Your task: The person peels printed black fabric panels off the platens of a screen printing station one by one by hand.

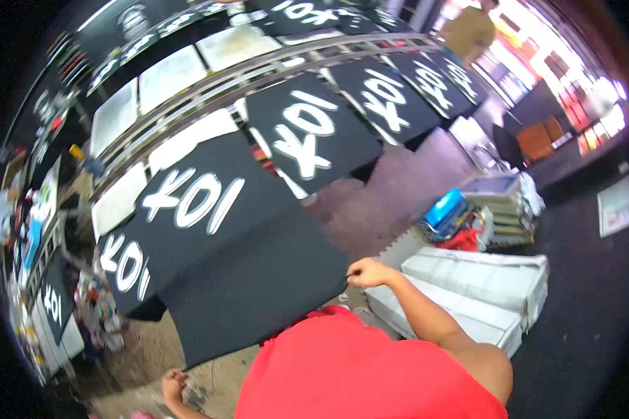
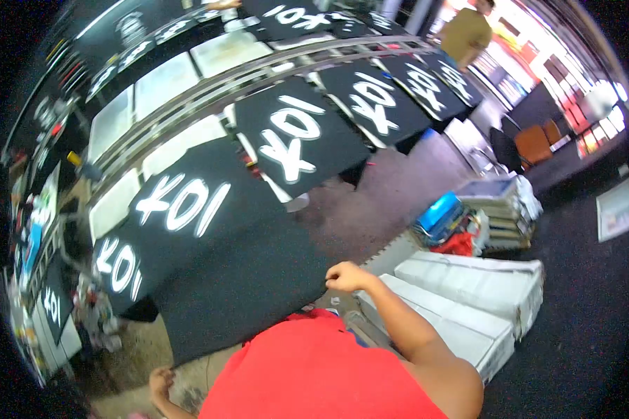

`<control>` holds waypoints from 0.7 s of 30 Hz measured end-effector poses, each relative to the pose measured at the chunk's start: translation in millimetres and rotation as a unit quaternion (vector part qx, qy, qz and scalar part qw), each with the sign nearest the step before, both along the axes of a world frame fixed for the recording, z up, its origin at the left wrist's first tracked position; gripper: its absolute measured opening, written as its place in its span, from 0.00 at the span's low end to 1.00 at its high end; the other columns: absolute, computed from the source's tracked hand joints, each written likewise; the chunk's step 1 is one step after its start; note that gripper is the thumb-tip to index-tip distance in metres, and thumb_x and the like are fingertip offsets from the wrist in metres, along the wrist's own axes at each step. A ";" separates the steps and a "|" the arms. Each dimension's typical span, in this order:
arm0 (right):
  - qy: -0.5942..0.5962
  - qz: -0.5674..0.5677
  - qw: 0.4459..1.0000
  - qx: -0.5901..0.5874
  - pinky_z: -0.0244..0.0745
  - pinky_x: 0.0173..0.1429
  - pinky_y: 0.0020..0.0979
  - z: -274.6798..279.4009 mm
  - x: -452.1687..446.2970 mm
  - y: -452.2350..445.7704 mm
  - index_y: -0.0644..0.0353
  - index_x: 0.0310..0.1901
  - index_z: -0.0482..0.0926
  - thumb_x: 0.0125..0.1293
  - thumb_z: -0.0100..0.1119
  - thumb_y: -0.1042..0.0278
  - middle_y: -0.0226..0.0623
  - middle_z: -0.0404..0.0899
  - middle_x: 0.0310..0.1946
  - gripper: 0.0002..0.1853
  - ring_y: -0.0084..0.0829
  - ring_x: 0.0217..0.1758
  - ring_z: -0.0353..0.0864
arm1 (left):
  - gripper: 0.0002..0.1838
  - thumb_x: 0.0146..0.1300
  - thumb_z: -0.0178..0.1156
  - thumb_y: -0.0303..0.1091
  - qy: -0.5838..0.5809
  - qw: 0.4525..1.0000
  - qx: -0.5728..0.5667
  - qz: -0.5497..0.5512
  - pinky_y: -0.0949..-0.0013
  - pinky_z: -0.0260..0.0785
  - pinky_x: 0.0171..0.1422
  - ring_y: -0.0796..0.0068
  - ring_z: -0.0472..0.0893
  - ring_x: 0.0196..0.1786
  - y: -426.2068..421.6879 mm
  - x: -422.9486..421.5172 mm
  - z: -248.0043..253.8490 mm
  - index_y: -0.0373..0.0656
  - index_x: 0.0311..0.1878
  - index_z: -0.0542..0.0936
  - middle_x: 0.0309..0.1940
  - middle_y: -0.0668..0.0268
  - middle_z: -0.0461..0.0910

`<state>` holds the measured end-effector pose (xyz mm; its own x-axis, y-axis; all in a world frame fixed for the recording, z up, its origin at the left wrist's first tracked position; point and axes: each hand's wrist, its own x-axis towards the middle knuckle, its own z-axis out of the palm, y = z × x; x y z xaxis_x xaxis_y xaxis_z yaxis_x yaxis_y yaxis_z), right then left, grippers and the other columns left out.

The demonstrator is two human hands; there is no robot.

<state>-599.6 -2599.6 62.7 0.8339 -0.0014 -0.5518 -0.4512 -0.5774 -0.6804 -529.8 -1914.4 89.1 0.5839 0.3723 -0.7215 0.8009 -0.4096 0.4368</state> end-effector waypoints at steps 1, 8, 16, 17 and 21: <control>-0.003 0.063 0.998 0.020 0.77 0.46 0.36 -21.5 -7.1 -4.3 0.57 0.39 0.85 0.54 0.61 0.57 0.43 0.85 0.35 0.15 0.38 0.38 0.84 | 0.09 0.57 0.59 0.25 0.039 0.996 0.035 -0.070 0.71 0.68 0.34 0.79 0.77 0.30 5.0 3.0 -18.7 0.39 0.41 0.82 0.30 0.67 0.82; 0.072 0.013 0.994 -0.077 0.76 0.51 0.38 -96.3 -29.6 -27.1 0.55 0.40 0.85 0.55 0.60 0.57 0.41 0.85 0.38 0.15 0.42 0.45 0.83 | 0.17 0.57 0.61 0.28 -0.012 0.973 0.015 -0.230 0.68 0.74 0.48 0.68 0.82 0.42 -49.4 70.2 -113.8 0.34 0.50 0.81 0.40 0.57 0.84; 0.113 -0.138 0.975 -0.131 0.75 0.54 0.37 -138.2 -17.1 -115.4 0.65 0.53 0.78 0.53 0.65 0.54 0.47 0.84 0.41 0.28 0.40 0.46 0.83 | 0.24 0.64 0.61 0.33 0.037 0.872 -0.267 -0.409 0.70 0.74 0.51 0.74 0.83 0.45 -307.1 191.1 -98.8 0.33 0.61 0.72 0.41 0.58 0.85; 0.133 -0.163 0.966 -0.148 0.75 0.56 0.37 -145.7 -11.2 -131.1 0.65 0.54 0.77 0.52 0.66 0.53 0.48 0.83 0.44 0.30 0.41 0.49 0.82 | 0.24 0.65 0.61 0.34 0.039 0.853 -0.286 -0.436 0.70 0.73 0.51 0.73 0.82 0.45 -341.9 200.9 -90.0 0.33 0.61 0.72 0.41 0.58 0.85; 0.101 -0.271 0.927 -0.239 0.71 0.63 0.39 -152.0 39.9 -176.5 0.65 0.56 0.76 0.50 0.68 0.50 0.50 0.79 0.53 0.34 0.48 0.58 0.77 | 0.26 0.66 0.60 0.35 0.016 0.773 -0.358 -0.523 0.67 0.70 0.60 0.68 0.79 0.57 -463.6 218.8 -113.1 0.35 0.64 0.70 0.54 0.54 0.79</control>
